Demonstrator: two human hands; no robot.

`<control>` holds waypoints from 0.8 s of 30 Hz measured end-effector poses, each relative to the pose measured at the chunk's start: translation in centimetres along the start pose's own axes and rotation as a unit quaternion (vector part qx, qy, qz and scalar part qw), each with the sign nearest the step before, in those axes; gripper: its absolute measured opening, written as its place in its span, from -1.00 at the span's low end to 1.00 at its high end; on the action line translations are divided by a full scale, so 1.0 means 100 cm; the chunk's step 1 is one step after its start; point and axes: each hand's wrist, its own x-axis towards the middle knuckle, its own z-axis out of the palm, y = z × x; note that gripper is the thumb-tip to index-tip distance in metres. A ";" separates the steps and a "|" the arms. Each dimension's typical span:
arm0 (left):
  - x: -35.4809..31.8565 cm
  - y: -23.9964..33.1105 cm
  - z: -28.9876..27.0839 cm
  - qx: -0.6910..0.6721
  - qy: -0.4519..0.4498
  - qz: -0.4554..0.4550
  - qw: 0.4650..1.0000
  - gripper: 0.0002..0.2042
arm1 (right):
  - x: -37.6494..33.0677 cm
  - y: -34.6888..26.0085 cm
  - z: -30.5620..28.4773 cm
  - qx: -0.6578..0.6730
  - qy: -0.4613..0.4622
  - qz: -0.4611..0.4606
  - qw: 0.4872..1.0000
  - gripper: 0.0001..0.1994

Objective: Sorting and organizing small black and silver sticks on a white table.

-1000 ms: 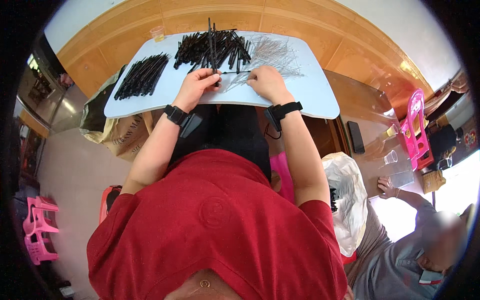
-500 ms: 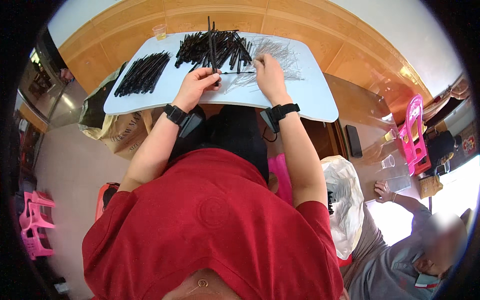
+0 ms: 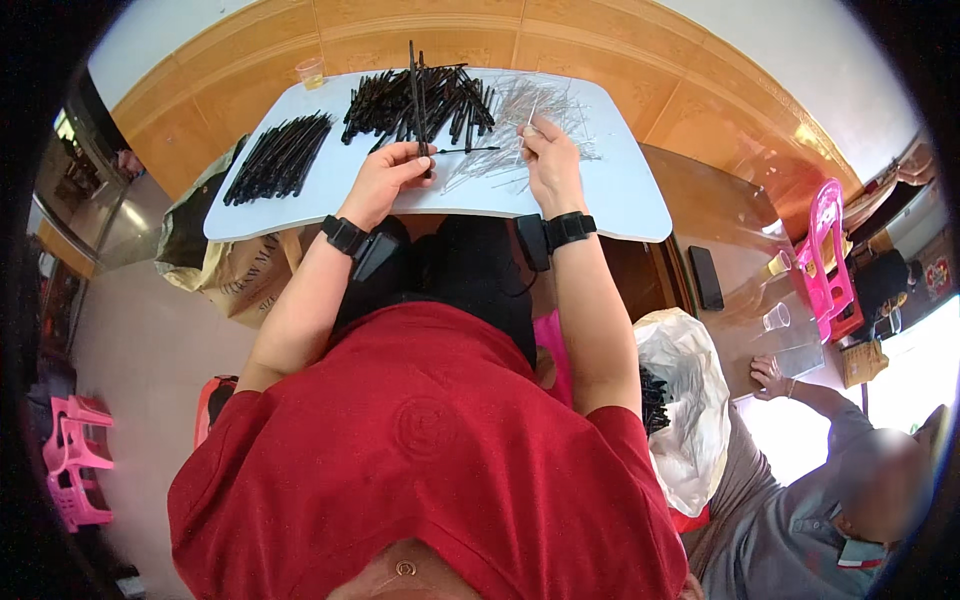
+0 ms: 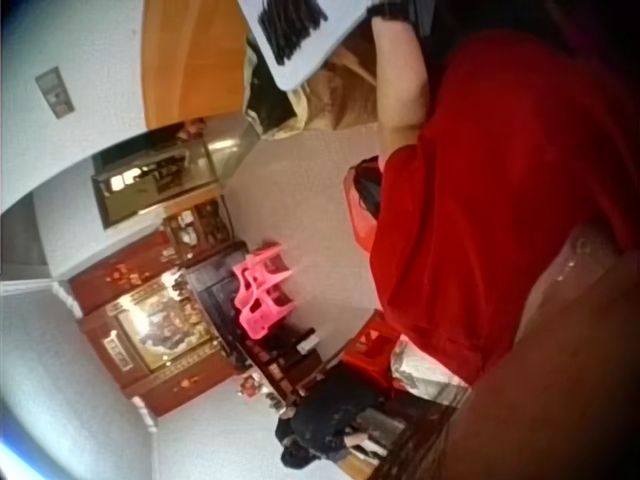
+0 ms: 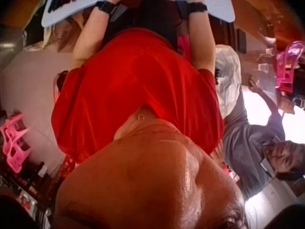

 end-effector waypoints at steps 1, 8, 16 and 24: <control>0.001 0.000 0.001 0.000 -0.002 -0.001 1.000 -0.78 | 0.000 -0.002 0.000 0.000 0.002 -0.001 1.000 -0.72; 0.012 -0.002 0.020 -0.027 -0.009 -0.006 1.000 -0.79 | -0.006 -0.006 0.012 0.123 -0.037 0.025 0.991 -0.80; 0.010 -0.006 0.020 -0.018 -0.045 0.028 0.998 -0.76 | -0.011 0.000 0.019 0.088 -0.019 0.044 0.995 -0.82; 0.005 -0.005 0.021 -0.001 -0.053 0.023 0.998 -0.76 | -0.026 0.010 0.038 0.042 -0.094 0.052 0.993 -0.82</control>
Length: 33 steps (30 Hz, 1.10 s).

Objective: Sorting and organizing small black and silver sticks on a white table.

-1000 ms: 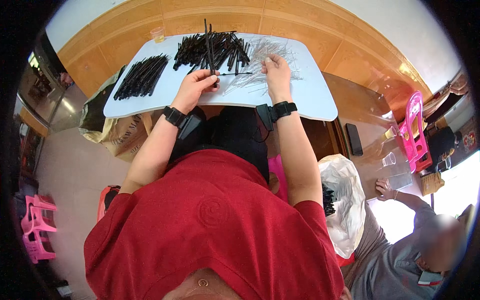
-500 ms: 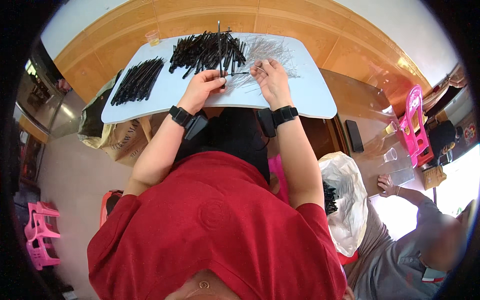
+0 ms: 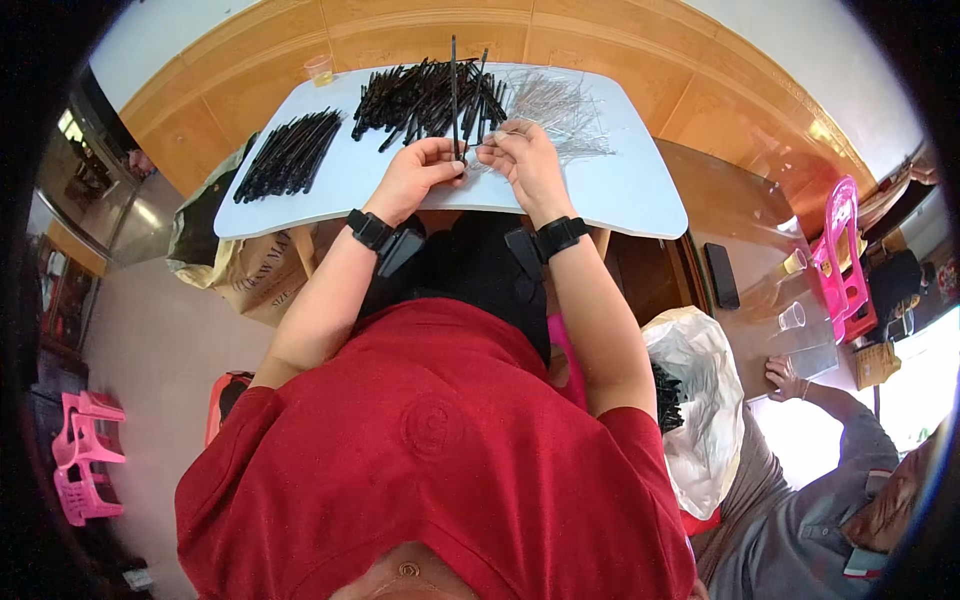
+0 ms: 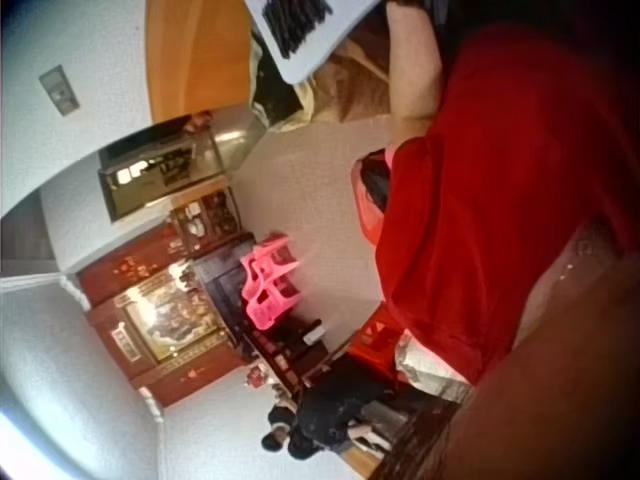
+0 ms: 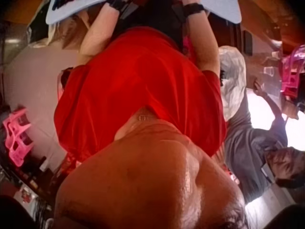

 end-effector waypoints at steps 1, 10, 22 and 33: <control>0.000 0.000 -0.001 -0.001 0.001 0.001 1.000 -0.76 | -0.001 0.000 0.002 -0.001 -0.001 0.001 1.000 -0.82; -0.001 0.001 -0.004 -0.055 -0.017 0.005 0.998 -0.72 | -0.001 0.008 0.003 0.080 0.002 0.015 0.997 -0.88; -0.003 0.006 -0.005 -0.099 -0.041 -0.004 0.994 -0.70 | -0.001 0.012 0.002 0.112 -0.042 0.063 0.991 -0.93; -0.004 0.005 -0.005 -0.117 -0.034 -0.005 0.993 -0.72 | -0.001 0.013 0.001 0.112 -0.052 0.069 0.990 -0.91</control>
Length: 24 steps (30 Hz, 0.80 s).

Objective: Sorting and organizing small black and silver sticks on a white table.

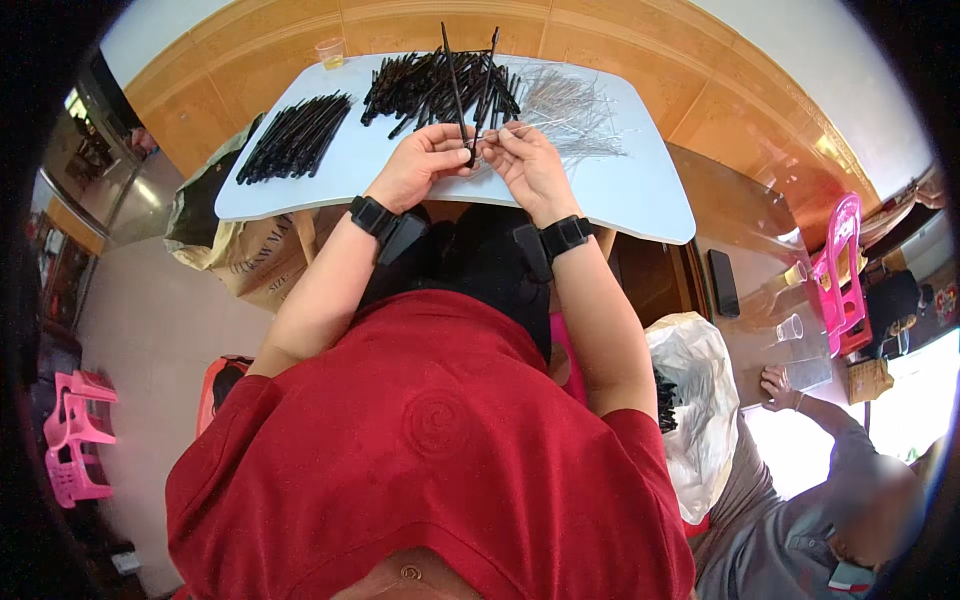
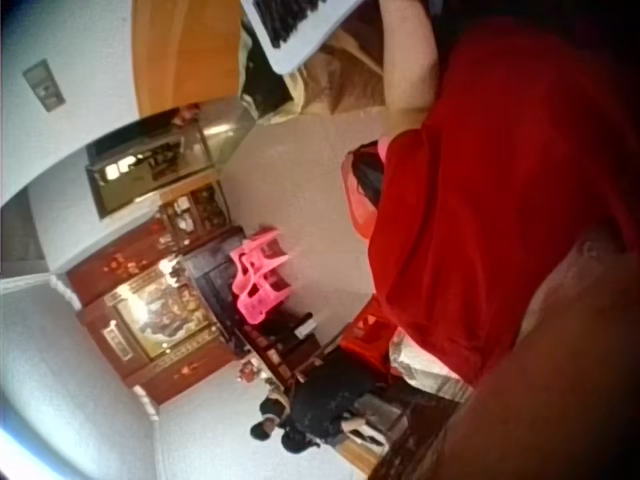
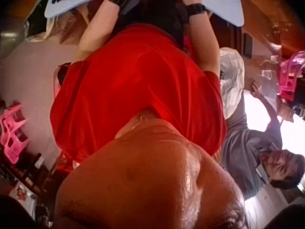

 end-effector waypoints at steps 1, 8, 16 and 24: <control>0.000 0.000 0.000 -0.001 0.000 0.000 1.000 -0.73 | 0.001 0.000 -0.001 0.001 -0.002 0.001 1.000 -0.91; -0.001 0.002 0.003 0.001 0.010 0.008 1.000 -0.74 | 0.001 -0.002 -0.001 0.001 -0.004 0.003 1.000 -0.91; 0.001 -0.001 0.005 0.097 0.037 0.017 0.994 -0.77 | -0.004 -0.021 0.014 -0.176 0.037 -0.070 0.981 -0.81; 0.003 -0.006 0.002 0.116 0.057 0.010 0.992 -0.87 | -0.013 -0.028 0.031 -0.243 0.035 -0.079 0.966 -0.76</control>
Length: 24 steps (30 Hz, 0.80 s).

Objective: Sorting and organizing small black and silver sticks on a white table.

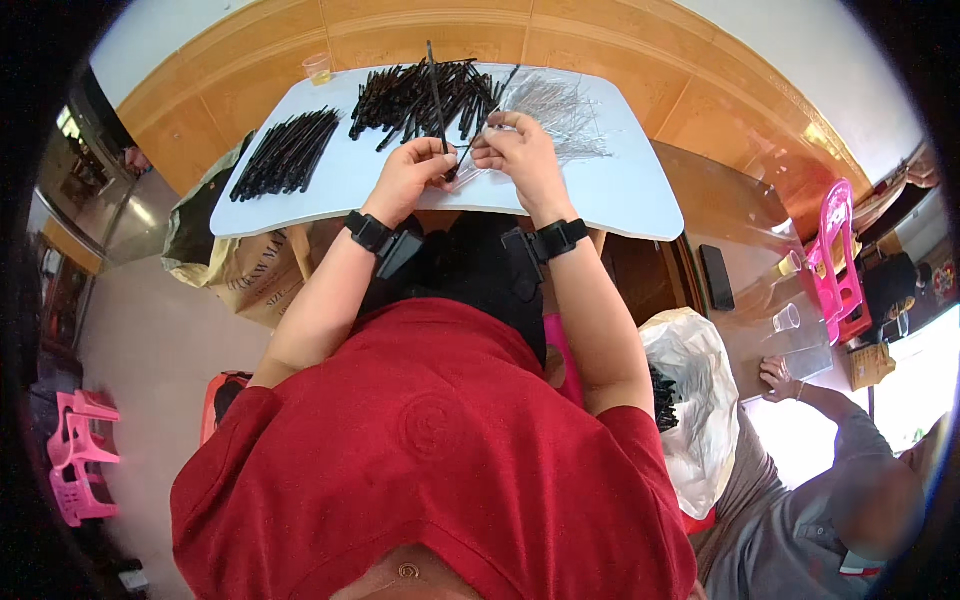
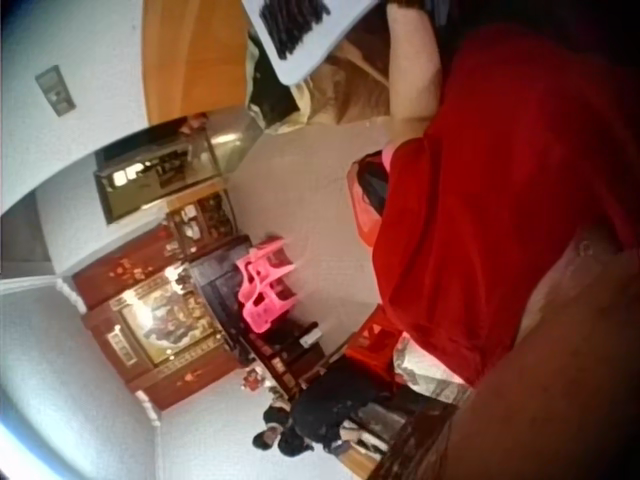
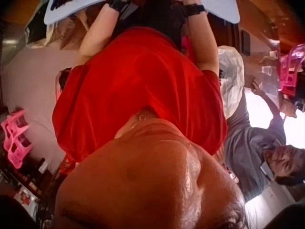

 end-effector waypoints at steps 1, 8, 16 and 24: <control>0.000 0.000 0.001 0.002 0.010 -0.001 1.000 -0.87 | -0.001 -0.001 0.002 -0.015 0.007 0.000 1.000 -0.75; -0.001 0.000 0.003 0.046 0.014 0.019 0.999 -0.88 | 0.001 0.005 0.004 -0.089 0.039 -0.018 0.995 -0.76; -0.003 -0.001 0.001 -0.006 0.007 0.038 0.999 -0.89 | 0.001 0.007 0.005 -0.009 0.004 -0.022 1.000 -0.75; -0.002 0.000 0.002 -0.007 0.004 0.033 0.999 -0.91 | 0.000 0.004 0.003 -0.019 -0.039 -0.040 0.998 -0.71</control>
